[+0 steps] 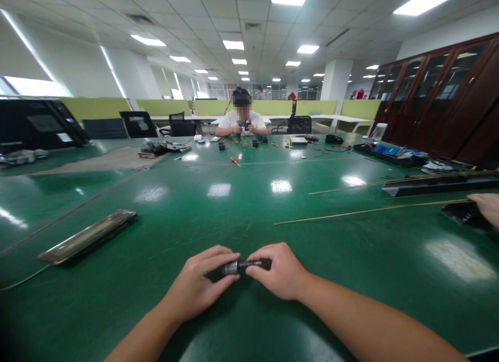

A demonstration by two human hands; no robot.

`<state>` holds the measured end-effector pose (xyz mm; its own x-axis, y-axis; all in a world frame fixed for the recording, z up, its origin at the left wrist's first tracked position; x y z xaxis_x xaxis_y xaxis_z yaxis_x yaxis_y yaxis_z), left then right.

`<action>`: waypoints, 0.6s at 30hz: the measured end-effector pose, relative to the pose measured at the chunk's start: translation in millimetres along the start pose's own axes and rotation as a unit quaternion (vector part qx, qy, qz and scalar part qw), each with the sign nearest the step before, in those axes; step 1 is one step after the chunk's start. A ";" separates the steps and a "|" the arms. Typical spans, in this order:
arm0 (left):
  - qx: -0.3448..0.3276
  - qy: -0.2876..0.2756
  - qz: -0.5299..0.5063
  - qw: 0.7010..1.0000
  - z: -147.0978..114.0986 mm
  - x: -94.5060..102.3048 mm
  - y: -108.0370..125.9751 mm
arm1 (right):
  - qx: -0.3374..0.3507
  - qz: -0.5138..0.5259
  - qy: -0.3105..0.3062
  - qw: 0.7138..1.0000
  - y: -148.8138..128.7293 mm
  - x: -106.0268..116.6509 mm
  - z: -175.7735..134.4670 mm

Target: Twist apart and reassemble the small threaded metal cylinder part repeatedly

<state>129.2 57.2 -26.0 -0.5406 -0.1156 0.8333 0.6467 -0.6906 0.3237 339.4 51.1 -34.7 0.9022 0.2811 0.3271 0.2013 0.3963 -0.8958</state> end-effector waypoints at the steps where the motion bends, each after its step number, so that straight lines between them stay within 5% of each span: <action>1: 0.000 0.000 0.001 1.000 -0.1 0.1 0.0 | 0.000 0.001 0.000 1.000 -0.2 0.0 -0.1; 18: -0.038 0.073 0.044 0.996 -0.5 0.0 -2.8 | -0.018 0.010 0.032 0.999 -1.1 -0.7 -0.8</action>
<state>127.2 58.8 -27.1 -0.5601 -0.2759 0.7811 0.6544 -0.7255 0.2131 338.9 49.8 -34.1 0.9287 0.2311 0.2899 0.1953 0.3596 -0.9124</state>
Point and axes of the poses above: each hand's wrist, its own z-axis towards the middle knuckle, its own x-axis out of the back of the hand, y = z × x, the point moved 2 cm from there along z, towards the middle knuckle, and after that the axes turned 15 degrees about z, right-handed, at the moved point
